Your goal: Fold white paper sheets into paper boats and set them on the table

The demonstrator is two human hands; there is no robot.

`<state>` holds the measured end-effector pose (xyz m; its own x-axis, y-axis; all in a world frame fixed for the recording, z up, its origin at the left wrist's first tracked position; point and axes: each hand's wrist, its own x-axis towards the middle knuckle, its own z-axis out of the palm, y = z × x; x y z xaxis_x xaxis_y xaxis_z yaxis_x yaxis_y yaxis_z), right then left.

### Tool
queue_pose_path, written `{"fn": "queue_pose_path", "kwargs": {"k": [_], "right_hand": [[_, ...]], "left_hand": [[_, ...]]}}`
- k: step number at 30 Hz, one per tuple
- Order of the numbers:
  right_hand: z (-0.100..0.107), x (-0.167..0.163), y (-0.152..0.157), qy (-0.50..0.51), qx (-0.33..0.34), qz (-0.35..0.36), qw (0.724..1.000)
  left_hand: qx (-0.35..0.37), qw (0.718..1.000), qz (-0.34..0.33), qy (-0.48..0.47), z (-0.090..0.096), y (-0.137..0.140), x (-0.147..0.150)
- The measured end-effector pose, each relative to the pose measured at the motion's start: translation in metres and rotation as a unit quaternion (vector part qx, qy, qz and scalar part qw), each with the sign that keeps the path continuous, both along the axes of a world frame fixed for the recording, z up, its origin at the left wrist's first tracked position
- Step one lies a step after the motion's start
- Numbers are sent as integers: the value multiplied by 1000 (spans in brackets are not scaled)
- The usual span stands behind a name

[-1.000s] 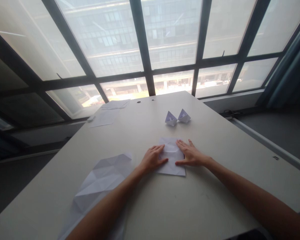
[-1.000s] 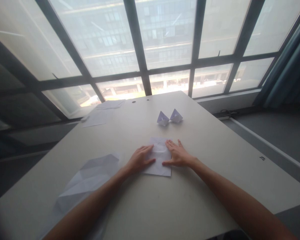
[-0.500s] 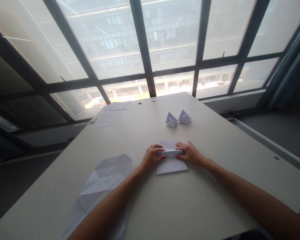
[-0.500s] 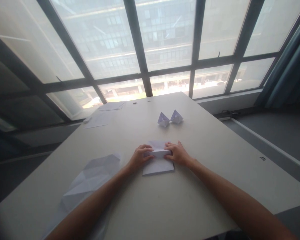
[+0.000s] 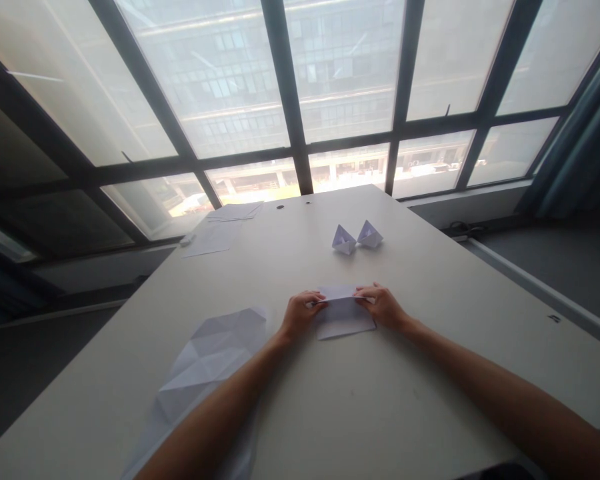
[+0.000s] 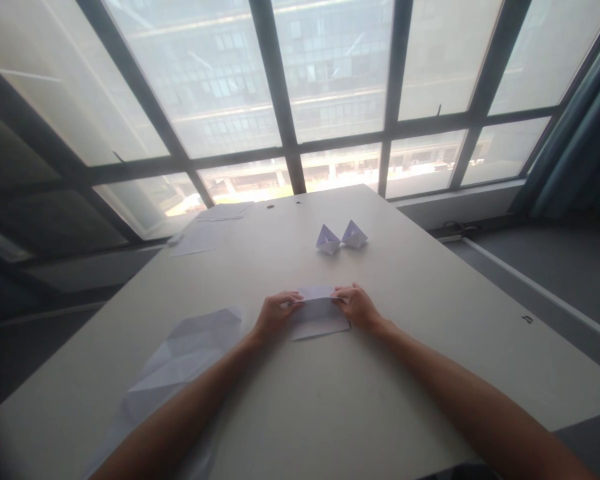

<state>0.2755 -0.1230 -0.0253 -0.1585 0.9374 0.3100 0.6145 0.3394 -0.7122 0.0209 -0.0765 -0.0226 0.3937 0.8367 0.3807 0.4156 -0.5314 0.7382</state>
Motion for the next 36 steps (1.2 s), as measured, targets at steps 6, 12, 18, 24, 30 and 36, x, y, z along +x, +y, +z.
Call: {"fn": "queue_pose_path", "kwargs": {"k": [6,12,18,24,30,36], "right_hand": [[4,-6,-3,115,42,-27,992],[5,-7,-5,131,71,-63,987],[3,-10,-5,178,58,-85,979],[-1,-15,0,263,-24,-55,963],[-8,-15,4,167,-5,-99,981],[-9,-19,3,54,12,-114,992]], "left_hand": [[-8,999,40,-1,11,-9,2],[1,999,28,-32,14,-16,4],[-78,992,21,-99,16,-18,10],[-133,983,36,-123,13,-14,13],[70,990,109,52,9,-16,16],[118,956,-55,261,6,-35,21]]}}
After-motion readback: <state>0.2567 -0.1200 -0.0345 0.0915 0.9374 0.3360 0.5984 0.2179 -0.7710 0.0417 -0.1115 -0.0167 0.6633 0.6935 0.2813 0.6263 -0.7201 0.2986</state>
